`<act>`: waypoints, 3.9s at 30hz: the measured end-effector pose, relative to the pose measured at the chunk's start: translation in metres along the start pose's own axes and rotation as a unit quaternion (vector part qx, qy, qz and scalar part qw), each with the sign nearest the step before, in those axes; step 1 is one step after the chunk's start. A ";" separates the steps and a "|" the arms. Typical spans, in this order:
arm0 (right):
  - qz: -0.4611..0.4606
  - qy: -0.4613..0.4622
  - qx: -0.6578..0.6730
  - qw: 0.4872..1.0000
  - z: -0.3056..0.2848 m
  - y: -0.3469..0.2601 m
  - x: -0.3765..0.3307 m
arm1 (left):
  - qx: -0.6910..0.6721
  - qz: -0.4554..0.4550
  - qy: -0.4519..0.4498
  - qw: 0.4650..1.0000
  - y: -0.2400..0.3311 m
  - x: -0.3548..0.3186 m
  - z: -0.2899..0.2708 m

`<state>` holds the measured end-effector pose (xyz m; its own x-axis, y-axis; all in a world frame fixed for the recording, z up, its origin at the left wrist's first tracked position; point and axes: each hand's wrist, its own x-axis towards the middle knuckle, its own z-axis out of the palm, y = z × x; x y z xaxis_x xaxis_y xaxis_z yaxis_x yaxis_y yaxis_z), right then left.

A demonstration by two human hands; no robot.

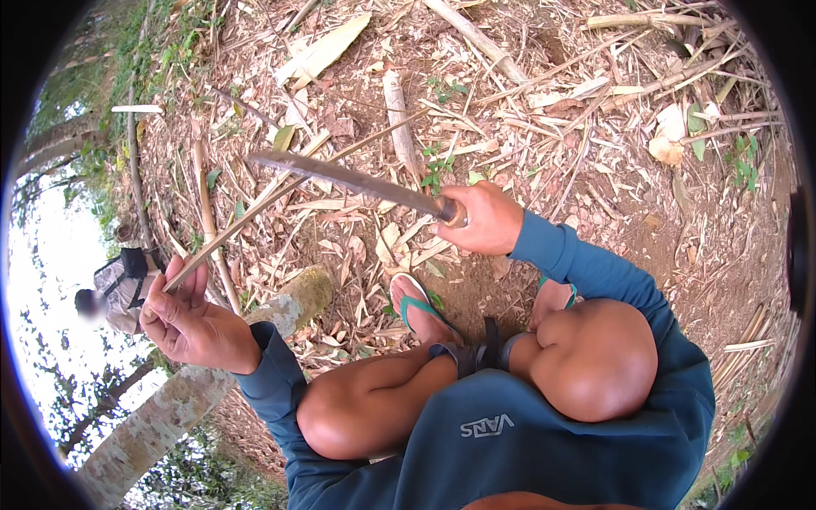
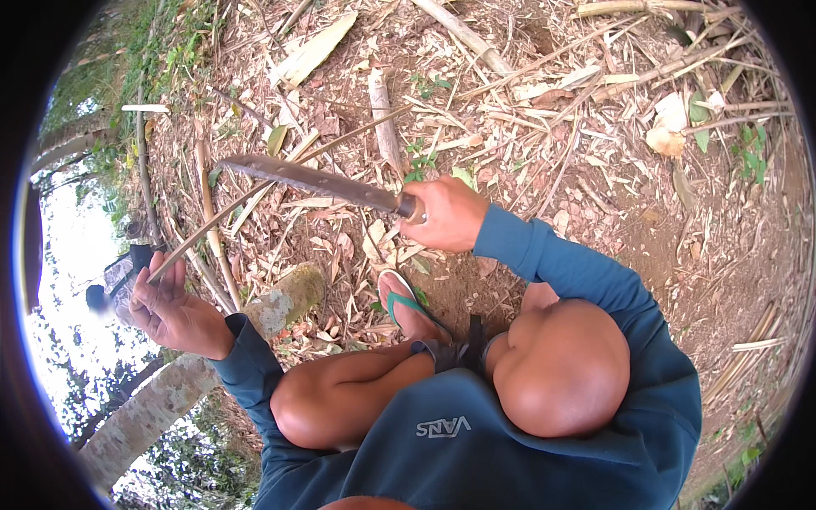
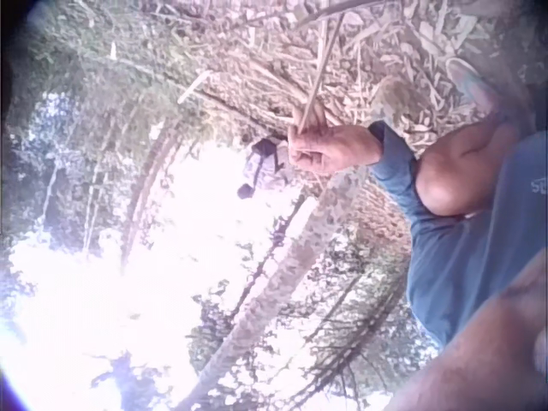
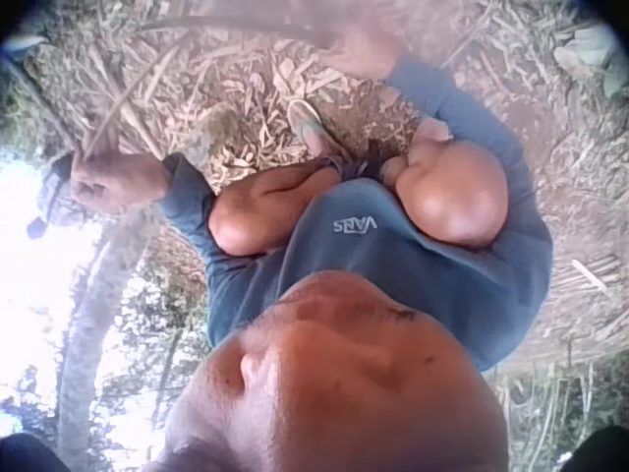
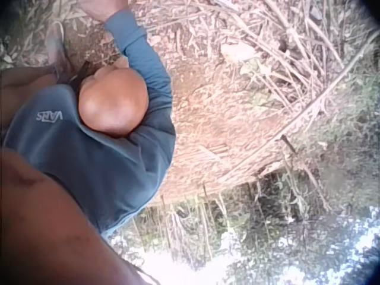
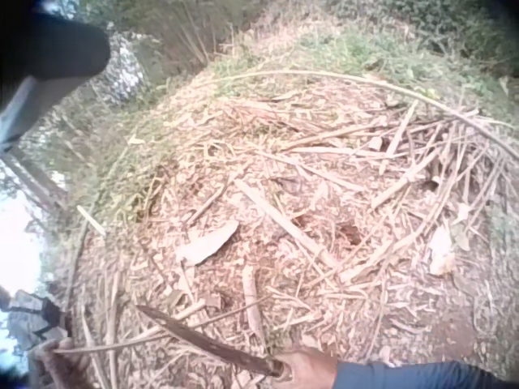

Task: The person sits on the ground in a wooded area and uses a large machete to chop a long bamboo pole into smaller segments. They then use the machete to split the bamboo segments into thin strips.

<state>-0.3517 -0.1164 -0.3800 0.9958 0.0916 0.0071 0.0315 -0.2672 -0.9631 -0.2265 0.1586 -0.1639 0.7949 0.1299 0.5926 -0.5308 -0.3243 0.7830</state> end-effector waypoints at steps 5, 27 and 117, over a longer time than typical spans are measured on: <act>0.103 -0.034 0.009 0.994 -0.006 -0.012 0.024 | 0.010 0.006 0.018 1.000 0.004 -0.002 0.007; 0.272 -0.016 -0.140 0.952 -0.034 0.047 0.032 | 0.016 0.008 0.023 1.000 -0.002 0.005 0.010; 0.190 -0.086 -0.140 0.968 -0.029 0.060 0.006 | -0.107 -0.010 -0.107 0.988 0.002 -0.004 -0.001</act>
<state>-0.3413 -0.1597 -0.4295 0.9116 0.0871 -0.4016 -0.2888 -0.5596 -0.7768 -0.2309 0.1579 -0.1644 0.8379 -0.0739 0.5408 -0.5458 -0.1150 0.8300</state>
